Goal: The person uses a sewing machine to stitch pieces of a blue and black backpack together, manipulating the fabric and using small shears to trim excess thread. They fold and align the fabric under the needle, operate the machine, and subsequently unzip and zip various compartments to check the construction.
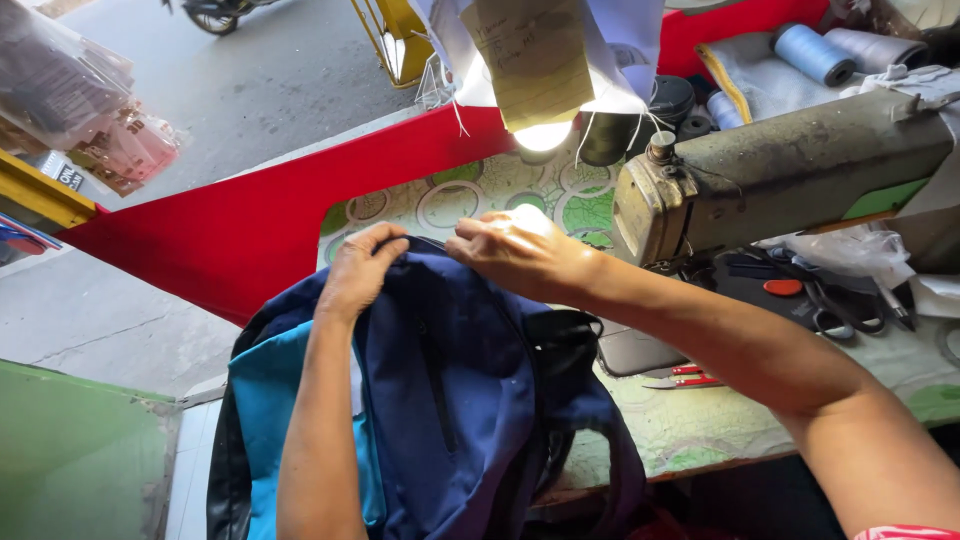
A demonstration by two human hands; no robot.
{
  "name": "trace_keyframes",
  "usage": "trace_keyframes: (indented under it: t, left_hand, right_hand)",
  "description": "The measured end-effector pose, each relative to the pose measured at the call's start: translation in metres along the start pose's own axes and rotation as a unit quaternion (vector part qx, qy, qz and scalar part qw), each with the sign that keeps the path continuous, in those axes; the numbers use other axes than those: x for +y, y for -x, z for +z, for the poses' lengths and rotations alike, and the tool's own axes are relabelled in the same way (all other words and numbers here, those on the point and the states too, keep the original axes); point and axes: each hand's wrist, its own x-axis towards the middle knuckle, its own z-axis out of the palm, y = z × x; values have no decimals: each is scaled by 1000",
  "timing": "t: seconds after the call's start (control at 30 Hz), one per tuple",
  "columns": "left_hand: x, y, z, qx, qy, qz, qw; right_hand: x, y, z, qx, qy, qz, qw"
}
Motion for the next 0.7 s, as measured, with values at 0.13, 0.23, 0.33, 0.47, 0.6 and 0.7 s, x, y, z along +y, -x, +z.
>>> trace_keyframes:
  t: [0.13, 0.23, 0.33, 0.47, 0.6, 0.7]
  left_hand:
    - [14, 5, -6, 16, -23, -16, 999]
    - [1, 1, 5, 24, -18, -23, 999]
    - [-2, -2, 15, 16, -1, -43, 999]
    - [-19, -7, 28, 0, -8, -59, 998]
    - [1, -4, 38, -18, 42, -115, 992]
    - [-18, -11, 54, -16, -135, -66, 989]
  right_hand:
    - [-25, 23, 5, 21, 59, 13, 998]
    - [-47, 42, 6, 28, 77, 14, 997]
    - [-68, 60, 9, 19, 101, 8, 995]
    - [-99, 89, 17, 17, 103, -15, 994]
    - [-122, 109, 11, -35, 35, 39, 998]
    - [-107, 114, 25, -105, -83, 109, 985]
